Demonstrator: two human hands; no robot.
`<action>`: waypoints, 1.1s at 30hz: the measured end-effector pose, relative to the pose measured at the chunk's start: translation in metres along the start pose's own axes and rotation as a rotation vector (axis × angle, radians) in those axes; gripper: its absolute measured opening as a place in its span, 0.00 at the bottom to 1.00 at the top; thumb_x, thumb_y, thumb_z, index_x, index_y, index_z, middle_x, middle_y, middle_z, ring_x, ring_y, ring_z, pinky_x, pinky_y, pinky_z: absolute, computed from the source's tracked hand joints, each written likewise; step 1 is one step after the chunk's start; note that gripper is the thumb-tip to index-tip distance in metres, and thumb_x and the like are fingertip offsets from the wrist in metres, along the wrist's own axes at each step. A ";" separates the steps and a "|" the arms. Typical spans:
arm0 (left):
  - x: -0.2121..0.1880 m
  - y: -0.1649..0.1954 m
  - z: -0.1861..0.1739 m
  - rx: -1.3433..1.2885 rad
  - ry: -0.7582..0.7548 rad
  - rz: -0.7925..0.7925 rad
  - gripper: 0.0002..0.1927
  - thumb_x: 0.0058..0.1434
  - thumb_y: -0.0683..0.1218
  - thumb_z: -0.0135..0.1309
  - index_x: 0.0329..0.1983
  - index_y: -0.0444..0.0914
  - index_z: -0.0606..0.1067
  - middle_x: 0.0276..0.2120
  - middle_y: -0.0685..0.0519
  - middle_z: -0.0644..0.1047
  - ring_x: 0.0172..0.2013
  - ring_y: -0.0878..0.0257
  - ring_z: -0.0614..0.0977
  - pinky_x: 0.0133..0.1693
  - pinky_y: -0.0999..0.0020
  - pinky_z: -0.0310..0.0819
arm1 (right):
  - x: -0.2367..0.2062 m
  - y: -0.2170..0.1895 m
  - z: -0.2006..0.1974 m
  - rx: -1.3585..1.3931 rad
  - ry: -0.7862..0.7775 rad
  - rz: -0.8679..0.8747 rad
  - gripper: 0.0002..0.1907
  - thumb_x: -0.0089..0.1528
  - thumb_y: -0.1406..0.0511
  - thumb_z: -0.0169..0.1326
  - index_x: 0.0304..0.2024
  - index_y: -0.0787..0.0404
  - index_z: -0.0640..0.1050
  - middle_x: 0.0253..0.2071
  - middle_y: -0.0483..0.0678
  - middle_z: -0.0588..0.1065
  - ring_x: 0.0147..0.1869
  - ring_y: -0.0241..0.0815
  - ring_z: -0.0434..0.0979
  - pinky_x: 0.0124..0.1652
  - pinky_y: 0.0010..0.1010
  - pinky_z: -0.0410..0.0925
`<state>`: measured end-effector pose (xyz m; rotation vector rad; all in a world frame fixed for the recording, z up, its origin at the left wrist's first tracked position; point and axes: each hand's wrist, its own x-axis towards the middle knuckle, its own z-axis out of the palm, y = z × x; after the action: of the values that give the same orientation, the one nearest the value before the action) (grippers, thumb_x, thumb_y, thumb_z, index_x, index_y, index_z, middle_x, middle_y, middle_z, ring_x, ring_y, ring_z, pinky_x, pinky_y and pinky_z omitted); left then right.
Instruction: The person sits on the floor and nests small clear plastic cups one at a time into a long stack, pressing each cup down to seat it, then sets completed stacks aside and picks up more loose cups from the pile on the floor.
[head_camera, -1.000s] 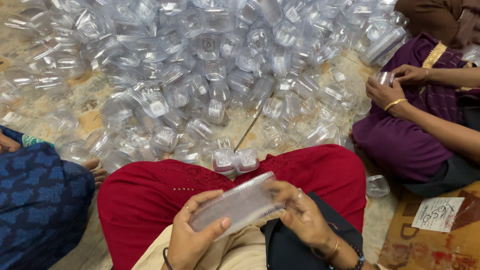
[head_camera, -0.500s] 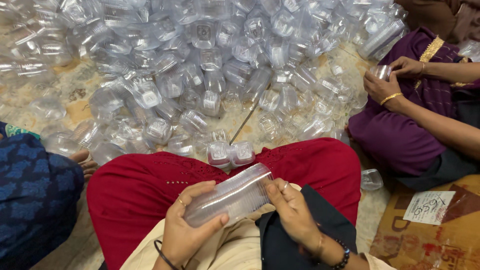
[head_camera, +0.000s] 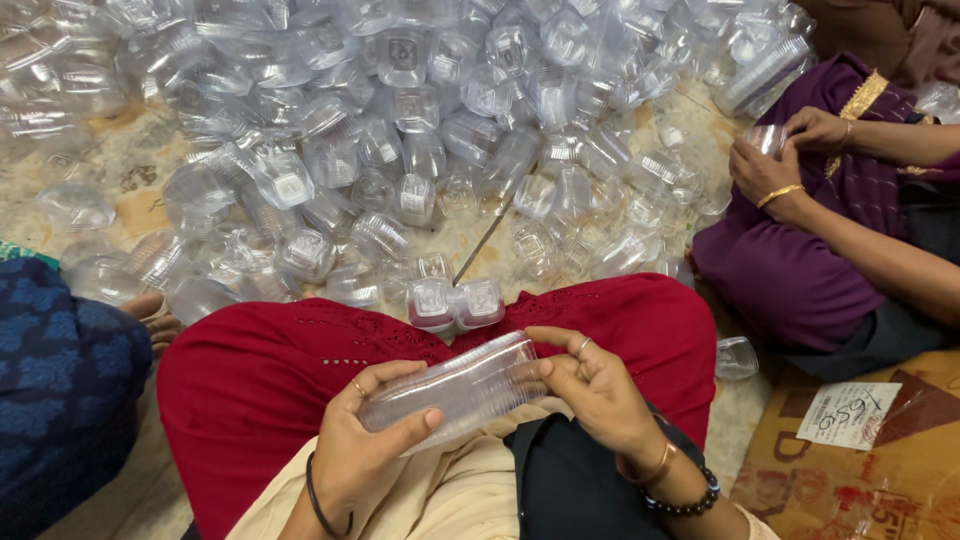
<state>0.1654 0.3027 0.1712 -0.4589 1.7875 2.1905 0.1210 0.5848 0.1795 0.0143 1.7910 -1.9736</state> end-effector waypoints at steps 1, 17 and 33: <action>-0.001 0.001 0.000 0.002 0.004 -0.013 0.31 0.44 0.43 0.71 0.53 0.34 0.78 0.44 0.46 0.84 0.45 0.61 0.85 0.48 0.66 0.80 | -0.001 0.002 0.000 -0.025 0.030 0.000 0.23 0.66 0.69 0.49 0.63 0.71 0.68 0.40 0.50 0.83 0.44 0.31 0.82 0.44 0.21 0.73; -0.005 0.007 0.001 0.009 0.038 -0.104 0.32 0.41 0.44 0.72 0.52 0.34 0.78 0.43 0.45 0.85 0.44 0.59 0.86 0.47 0.64 0.81 | -0.002 0.001 0.012 -0.122 0.139 0.045 0.24 0.63 0.69 0.56 0.61 0.70 0.70 0.33 0.44 0.83 0.34 0.26 0.77 0.35 0.18 0.69; -0.002 -0.004 -0.003 -0.089 0.021 -0.079 0.31 0.44 0.42 0.71 0.53 0.32 0.77 0.45 0.44 0.84 0.45 0.59 0.85 0.48 0.63 0.79 | -0.005 -0.006 0.021 -0.086 0.095 0.008 0.32 0.59 0.72 0.59 0.66 0.70 0.68 0.42 0.50 0.80 0.43 0.32 0.80 0.42 0.23 0.74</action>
<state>0.1690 0.3005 0.1675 -0.5648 1.6584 2.2251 0.1301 0.5672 0.1897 0.0889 1.9312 -1.9178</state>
